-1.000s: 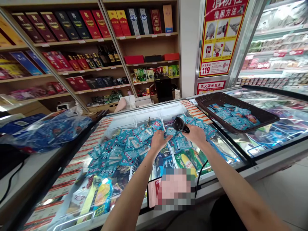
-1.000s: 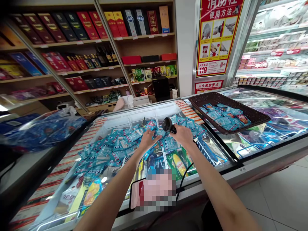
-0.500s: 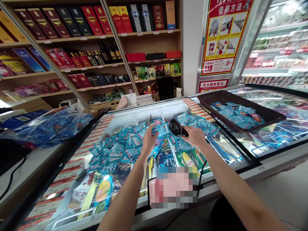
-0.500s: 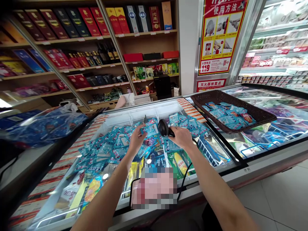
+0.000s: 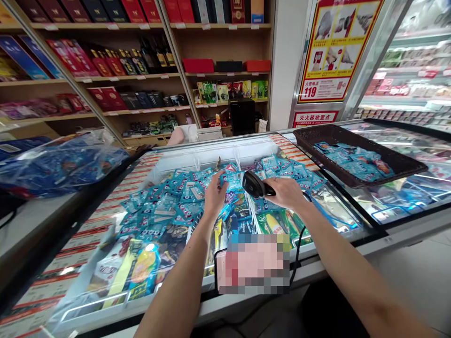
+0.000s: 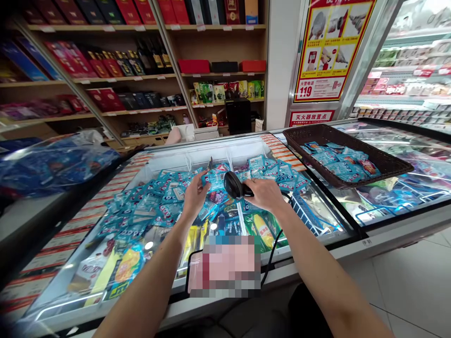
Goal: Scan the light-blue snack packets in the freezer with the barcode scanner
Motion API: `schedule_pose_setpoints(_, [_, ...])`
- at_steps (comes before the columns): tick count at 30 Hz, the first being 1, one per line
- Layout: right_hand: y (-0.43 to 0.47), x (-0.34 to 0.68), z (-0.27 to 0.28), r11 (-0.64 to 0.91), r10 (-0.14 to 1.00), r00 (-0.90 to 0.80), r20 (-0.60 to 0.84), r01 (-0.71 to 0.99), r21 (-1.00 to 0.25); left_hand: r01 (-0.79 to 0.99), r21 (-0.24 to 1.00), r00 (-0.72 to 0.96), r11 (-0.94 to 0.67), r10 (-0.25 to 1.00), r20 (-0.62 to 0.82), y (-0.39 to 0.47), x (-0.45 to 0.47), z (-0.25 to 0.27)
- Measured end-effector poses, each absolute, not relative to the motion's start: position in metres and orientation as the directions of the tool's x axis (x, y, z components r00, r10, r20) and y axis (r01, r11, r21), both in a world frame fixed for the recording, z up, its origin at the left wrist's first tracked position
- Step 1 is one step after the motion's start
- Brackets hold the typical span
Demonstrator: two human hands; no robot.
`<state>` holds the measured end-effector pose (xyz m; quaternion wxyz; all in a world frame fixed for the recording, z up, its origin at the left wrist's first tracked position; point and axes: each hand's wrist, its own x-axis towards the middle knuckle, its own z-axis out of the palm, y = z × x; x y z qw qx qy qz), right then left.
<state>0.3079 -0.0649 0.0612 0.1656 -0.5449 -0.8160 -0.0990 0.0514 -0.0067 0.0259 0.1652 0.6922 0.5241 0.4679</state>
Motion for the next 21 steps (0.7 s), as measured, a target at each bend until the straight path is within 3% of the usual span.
schedule_pose_setpoints(21, [-0.0683,0.3040,0.0586,0.435,0.831,-0.403,0.384,0.900,0.003,0.634,0.647,0.039,-0.423,0.853,0.520,-0.0089,0.0538,0.0220])
